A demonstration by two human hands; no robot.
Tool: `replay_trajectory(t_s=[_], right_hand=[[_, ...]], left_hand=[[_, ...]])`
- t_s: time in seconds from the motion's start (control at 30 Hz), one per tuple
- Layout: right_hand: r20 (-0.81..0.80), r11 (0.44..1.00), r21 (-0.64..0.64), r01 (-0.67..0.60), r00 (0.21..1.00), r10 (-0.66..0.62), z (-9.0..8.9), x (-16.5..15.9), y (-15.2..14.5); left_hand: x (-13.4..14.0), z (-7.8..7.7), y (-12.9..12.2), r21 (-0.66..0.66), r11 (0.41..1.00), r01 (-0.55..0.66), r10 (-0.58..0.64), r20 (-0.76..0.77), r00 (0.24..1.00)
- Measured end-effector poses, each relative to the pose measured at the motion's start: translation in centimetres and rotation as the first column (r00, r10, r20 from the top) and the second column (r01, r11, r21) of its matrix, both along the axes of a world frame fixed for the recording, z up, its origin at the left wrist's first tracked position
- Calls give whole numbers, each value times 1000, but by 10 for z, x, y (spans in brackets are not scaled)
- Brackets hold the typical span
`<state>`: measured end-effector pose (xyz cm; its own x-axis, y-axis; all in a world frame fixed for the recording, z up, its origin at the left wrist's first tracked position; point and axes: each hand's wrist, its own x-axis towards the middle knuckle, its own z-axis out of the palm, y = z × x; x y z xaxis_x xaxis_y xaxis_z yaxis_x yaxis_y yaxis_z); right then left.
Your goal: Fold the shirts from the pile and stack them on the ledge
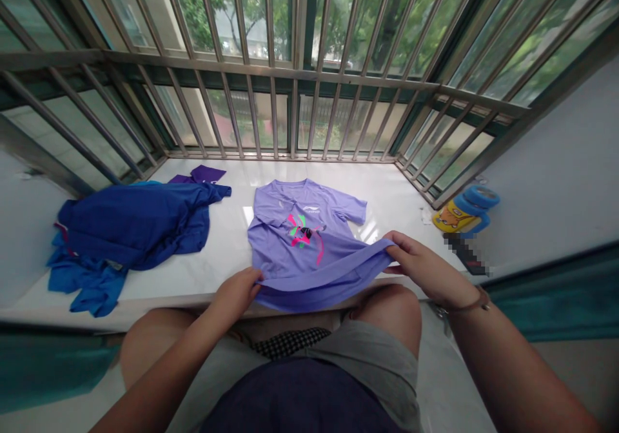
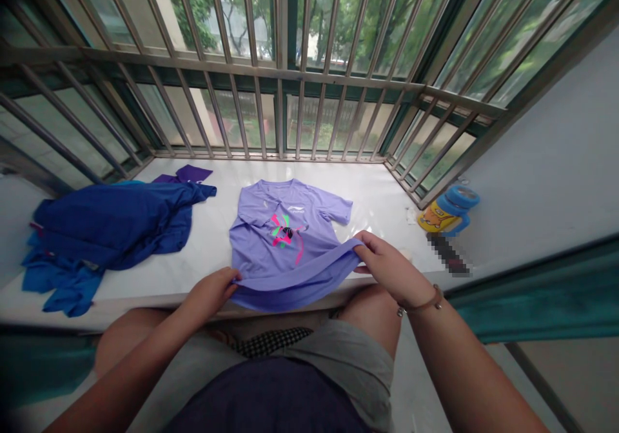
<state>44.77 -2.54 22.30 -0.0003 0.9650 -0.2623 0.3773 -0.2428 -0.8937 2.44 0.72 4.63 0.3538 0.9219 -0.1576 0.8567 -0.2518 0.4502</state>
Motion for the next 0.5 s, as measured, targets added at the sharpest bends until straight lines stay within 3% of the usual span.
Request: replay_trajectory(t_s=[0.13, 0.27, 0.4, 0.47, 0.5], right_hand=[[-193, 978, -82, 192, 960, -205, -11, -5, 3], [-248, 971, -44, 236, 938, -240, -16, -2, 11], [72, 988, 125, 94, 992, -103, -13, 7, 21], [283, 978, 208, 30, 955, -89, -10, 14, 25], [366, 974, 227, 3, 926, -88, -8, 17, 27]], left_hand=[[-3, 20, 11, 97, 989, -116, 98, 174, 980], [-10, 54, 28, 26, 919, -393, 354, 384, 853], [-13, 99, 48, -173, 822, -542, 517, 624, 585], [-15, 122, 56, -231, 808, -543, 525, 701, 483], [-17, 133, 59, -234, 805, -545, 524, 711, 469]])
